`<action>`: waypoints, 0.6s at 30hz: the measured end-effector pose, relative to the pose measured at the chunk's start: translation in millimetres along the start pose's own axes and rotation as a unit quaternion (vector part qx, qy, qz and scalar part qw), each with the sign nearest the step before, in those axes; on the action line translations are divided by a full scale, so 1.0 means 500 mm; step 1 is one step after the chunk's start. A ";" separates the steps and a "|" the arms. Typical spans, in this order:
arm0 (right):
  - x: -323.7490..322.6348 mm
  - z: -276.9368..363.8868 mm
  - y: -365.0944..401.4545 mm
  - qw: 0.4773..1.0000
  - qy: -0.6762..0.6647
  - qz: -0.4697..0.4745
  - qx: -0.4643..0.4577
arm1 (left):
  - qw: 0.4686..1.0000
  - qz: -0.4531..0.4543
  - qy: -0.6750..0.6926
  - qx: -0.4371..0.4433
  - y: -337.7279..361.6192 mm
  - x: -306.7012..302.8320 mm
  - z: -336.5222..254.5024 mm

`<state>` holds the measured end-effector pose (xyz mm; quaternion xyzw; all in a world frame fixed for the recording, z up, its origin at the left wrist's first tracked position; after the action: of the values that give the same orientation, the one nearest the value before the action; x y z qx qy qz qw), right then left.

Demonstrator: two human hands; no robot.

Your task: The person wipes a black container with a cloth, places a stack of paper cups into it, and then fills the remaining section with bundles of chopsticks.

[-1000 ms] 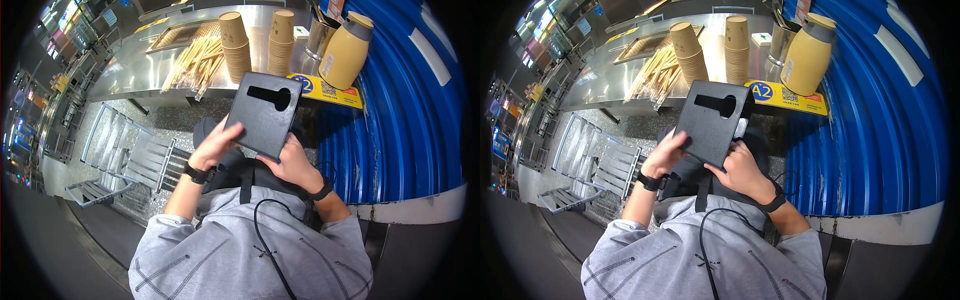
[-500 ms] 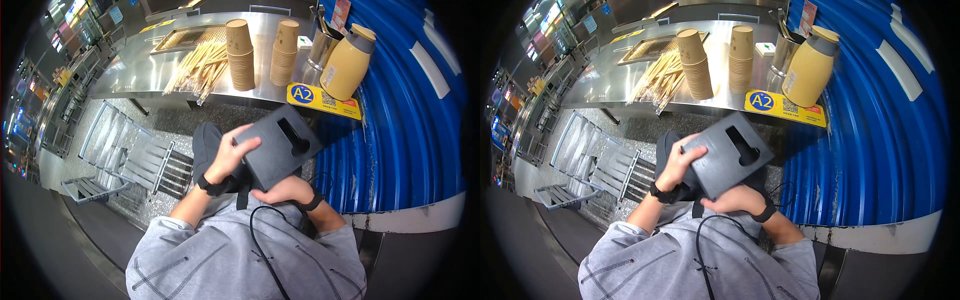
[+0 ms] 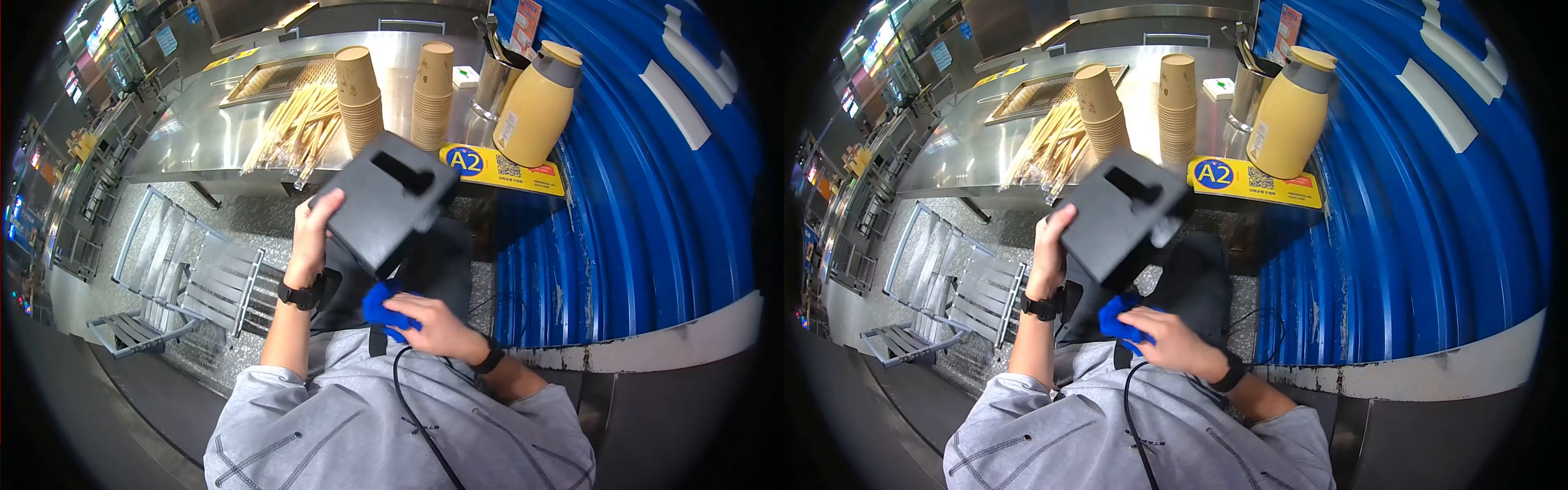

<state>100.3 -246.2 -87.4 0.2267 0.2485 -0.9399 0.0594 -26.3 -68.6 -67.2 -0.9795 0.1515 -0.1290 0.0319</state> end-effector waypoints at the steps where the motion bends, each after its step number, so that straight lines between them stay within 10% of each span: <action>1: 0.006 0.011 -0.002 0.999 -0.001 -0.040 -0.023 | 0.999 -0.023 0.020 -0.015 -0.011 -0.016 0.016; 9: -0.074 -0.008 0.042 0.887 -0.356 -0.140 0.259 | 0.938 -0.003 0.326 -0.117 0.015 0.005 0.081; 15: -0.162 0.044 0.042 0.855 -0.401 -0.268 0.190 | 0.925 0.006 0.363 -0.109 0.019 0.018 0.095; 18: -0.157 0.092 0.001 0.932 -0.233 -0.219 0.170 | 0.945 0.010 0.314 -0.095 0.025 0.042 0.092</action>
<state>151.9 -269.7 -16.4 -0.0523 0.1071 -0.9842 -0.1310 1.6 -85.7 -107.7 -0.8863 0.1756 -0.4142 -0.1095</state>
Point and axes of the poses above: each hand's wrist, its own y-axis away from the middle knuckle, its own x-axis out of the palm, z = x × y, the point moved 9 cm from there along -y, towards the middle knuckle, and after that the axes turned 4 degrees about x, right-handed, at the moved point
